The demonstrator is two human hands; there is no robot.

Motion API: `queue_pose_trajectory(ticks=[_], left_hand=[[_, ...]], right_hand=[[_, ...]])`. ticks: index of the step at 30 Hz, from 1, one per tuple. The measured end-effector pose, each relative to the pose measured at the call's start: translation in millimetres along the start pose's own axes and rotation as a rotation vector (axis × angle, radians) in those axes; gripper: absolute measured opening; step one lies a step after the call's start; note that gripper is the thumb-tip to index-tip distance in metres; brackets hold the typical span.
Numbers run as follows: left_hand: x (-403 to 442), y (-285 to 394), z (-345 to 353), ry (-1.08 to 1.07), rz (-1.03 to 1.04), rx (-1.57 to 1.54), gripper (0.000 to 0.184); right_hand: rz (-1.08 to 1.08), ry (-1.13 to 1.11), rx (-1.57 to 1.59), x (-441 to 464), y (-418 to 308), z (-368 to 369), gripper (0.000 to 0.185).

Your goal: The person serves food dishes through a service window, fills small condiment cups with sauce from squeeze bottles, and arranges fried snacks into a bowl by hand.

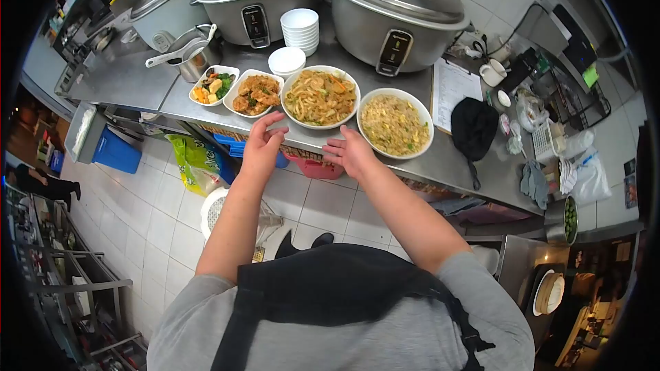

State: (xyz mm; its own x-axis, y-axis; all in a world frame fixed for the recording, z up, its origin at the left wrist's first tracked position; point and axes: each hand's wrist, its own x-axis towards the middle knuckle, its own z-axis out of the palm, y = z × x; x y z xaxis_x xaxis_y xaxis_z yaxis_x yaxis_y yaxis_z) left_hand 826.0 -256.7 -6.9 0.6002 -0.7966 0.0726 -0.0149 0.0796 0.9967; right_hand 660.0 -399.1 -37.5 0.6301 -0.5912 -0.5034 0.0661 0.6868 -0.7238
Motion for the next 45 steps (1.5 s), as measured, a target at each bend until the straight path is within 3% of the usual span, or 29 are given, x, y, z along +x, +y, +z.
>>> queue_pose_trajectory(ticks=[3,6,11,13,14,15,17,19,21,22,24,25,27,31,34,35,37,39,41,45], left_hand=[[-6,5,-39,-0.002,0.022,0.014,0.034],[-11,-7,-69,0.073,-0.182,-0.064,0.032],[-11,-37,-71,-0.013,-0.425,-0.136,0.034],[-4,-54,-63,-0.159,-0.628,-0.508,0.043],[0,-52,-54,-0.232,-0.619,-0.652,0.054],[4,-49,-44,-0.252,-0.624,-0.646,0.054],[15,-27,-13,-0.313,-0.702,-0.982,0.064],[31,-22,23,-0.397,-0.691,-0.996,0.071],[46,-9,65,-0.691,-0.844,-1.058,0.072],[48,-3,90,-0.73,-0.883,-1.047,0.072],[48,10,146,-1.034,-0.96,-0.926,0.088],[46,17,176,-1.086,-0.994,-0.911,0.088],[33,29,234,-1.502,-0.922,-0.687,0.103],[-24,49,323,-1.783,-0.846,-0.623,0.112],[-74,65,372,-1.963,-0.325,-0.389,0.115],[-91,66,388,-1.998,-0.329,-0.385,0.115],[-121,70,415,-1.988,-0.118,-0.534,0.116],[-137,73,439,-1.895,-0.187,-0.651,0.108],[-120,61,462,-1.475,-0.215,-0.484,0.083],[-33,3,487,-0.75,0.513,0.477,0.019]], right_hand=[[-0.067,0.068,0.039,41,-3,24,0.045],[-0.113,0.133,-0.023,49,-8,27,0.039],[-0.133,0.087,0.016,33,3,20,0.051],[-0.193,0.024,0.06,10,5,21,0.057],[-0.208,-0.002,0.043,-5,3,19,0.058],[-0.22,0.012,0.053,-21,0,15,0.058],[-0.194,-0.038,0.013,-58,-7,2,0.055],[-0.19,0.015,0.021,-101,-13,-18,0.055],[-0.178,0.064,-0.037,-143,-10,-44,0.055],[-0.192,0.108,-0.012,-166,-6,-54,0.055],[-0.268,0.255,-0.068,-210,4,-75,0.056],[-0.289,0.306,-0.043,-230,12,-86,0.056],[-0.335,0.412,0.007,-270,28,-104,0.058],[-0.5,0.592,0.253,-341,65,-136,0.058],[-0.608,0.692,0.326,-395,85,-163,0.054],[-0.66,0.709,0.311,-412,90,-175,0.053],[-0.72,0.781,0.356,-445,102,-195,0.052],[-0.795,0.869,0.411,-473,117,-217,0.052],[-0.855,0.931,0.48,-499,122,-231,0.053],[-0.89,1.104,0.483,-545,146,-273,0.057]])
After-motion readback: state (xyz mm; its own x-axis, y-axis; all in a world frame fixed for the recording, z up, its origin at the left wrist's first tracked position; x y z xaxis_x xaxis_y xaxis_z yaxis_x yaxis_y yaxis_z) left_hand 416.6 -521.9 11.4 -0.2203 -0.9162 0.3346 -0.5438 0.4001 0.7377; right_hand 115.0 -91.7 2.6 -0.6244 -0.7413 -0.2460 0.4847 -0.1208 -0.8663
